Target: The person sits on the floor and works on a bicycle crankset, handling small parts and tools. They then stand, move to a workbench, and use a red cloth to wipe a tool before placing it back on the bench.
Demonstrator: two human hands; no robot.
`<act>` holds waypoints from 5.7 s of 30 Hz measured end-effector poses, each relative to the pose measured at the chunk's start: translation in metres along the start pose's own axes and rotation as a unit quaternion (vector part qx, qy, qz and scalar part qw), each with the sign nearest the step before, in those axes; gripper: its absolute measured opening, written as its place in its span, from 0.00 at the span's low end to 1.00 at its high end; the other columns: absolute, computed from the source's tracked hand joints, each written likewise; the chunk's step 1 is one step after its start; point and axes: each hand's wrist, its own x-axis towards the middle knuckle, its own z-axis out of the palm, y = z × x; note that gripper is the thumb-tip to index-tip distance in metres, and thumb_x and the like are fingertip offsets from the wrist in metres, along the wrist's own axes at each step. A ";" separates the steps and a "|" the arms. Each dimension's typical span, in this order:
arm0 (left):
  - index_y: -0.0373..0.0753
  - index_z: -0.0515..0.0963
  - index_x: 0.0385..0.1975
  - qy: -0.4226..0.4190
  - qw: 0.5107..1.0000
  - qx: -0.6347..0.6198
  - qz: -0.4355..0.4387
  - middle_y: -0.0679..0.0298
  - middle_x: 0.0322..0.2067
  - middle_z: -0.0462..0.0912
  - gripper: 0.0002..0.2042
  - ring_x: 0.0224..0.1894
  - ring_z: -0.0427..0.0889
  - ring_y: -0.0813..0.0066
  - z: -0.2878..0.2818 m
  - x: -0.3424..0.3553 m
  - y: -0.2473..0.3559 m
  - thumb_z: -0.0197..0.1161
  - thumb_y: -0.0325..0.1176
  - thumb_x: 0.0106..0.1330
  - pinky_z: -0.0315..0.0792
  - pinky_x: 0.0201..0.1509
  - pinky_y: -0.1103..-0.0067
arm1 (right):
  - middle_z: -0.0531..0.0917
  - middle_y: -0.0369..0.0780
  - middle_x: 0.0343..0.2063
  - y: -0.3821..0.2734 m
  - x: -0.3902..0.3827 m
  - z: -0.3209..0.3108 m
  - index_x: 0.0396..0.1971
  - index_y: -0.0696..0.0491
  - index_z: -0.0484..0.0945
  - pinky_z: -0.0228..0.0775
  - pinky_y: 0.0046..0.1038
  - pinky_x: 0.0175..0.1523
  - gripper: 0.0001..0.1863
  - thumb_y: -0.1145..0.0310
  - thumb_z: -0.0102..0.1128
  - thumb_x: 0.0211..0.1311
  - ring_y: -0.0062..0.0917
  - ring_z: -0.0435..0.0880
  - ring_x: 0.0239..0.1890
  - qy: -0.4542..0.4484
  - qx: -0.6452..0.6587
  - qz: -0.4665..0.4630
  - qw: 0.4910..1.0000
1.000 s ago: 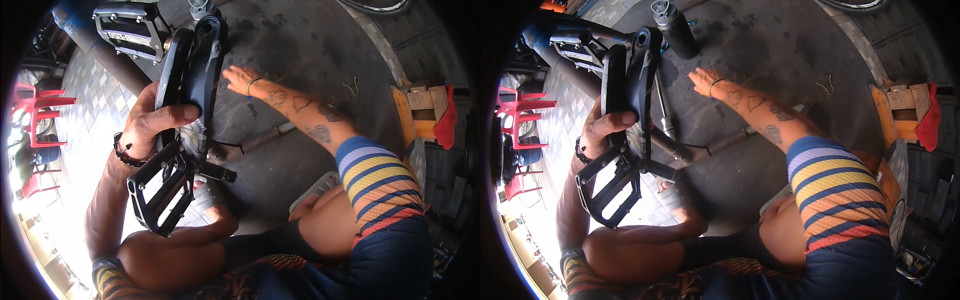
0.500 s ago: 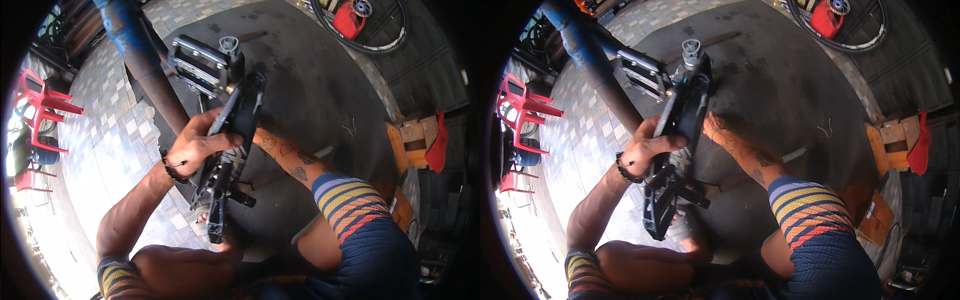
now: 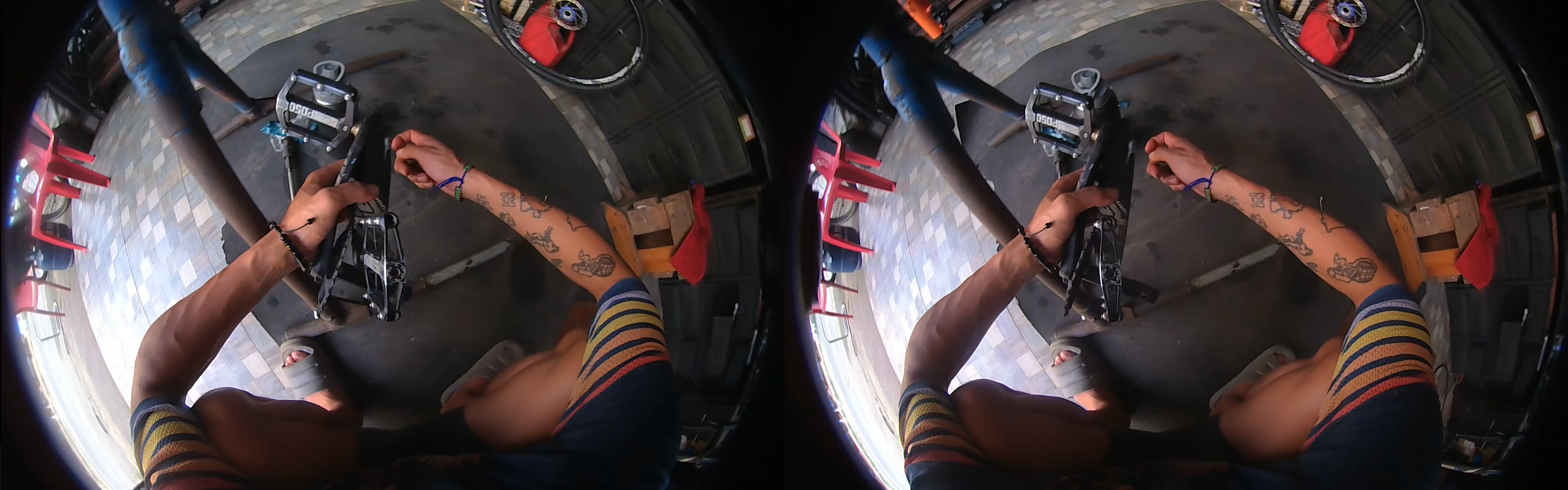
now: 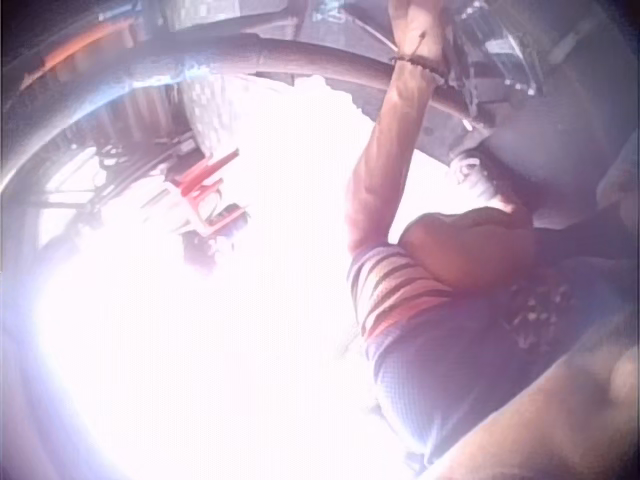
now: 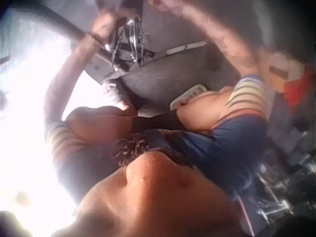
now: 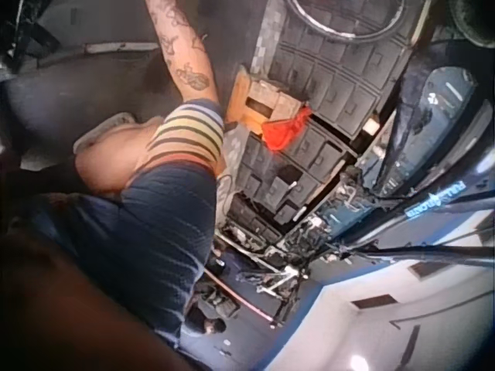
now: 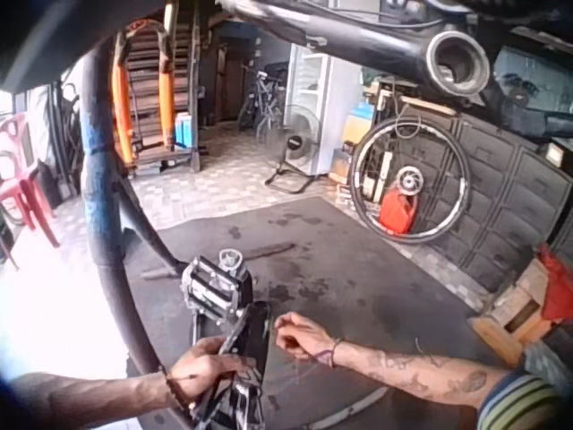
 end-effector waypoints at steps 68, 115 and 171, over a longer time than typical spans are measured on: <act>0.40 0.61 0.74 -0.144 0.968 0.197 -0.052 0.50 0.66 0.73 0.45 0.68 0.73 0.57 0.045 0.041 -0.033 0.73 0.43 0.55 0.67 0.70 0.68 | 0.82 0.29 0.39 -0.003 -0.087 0.032 0.52 0.44 0.85 0.61 0.19 0.40 0.22 0.55 0.65 0.57 0.15 0.75 0.33 0.110 -0.078 0.105 0.985; 0.54 0.59 0.21 0.490 0.689 -0.307 0.438 0.78 0.10 0.55 0.23 0.09 0.54 0.84 -0.199 -0.086 -0.092 0.59 0.54 0.76 0.49 0.11 0.80 | 0.83 0.40 0.24 -0.064 -0.194 -0.178 0.30 0.51 0.83 0.72 0.38 0.34 0.19 0.58 0.74 0.37 0.37 0.80 0.23 0.284 -0.695 -0.555 0.357; 0.35 0.86 0.33 0.254 0.741 0.547 -0.295 0.46 0.36 0.88 0.29 0.33 0.87 0.43 0.406 -0.392 0.131 0.67 0.62 0.60 0.78 0.43 0.54 | 0.88 0.32 0.27 -0.430 -1.086 -0.053 0.34 0.42 0.85 0.79 0.29 0.33 0.19 0.61 0.82 0.37 0.28 0.89 0.28 0.673 -0.427 -0.365 0.481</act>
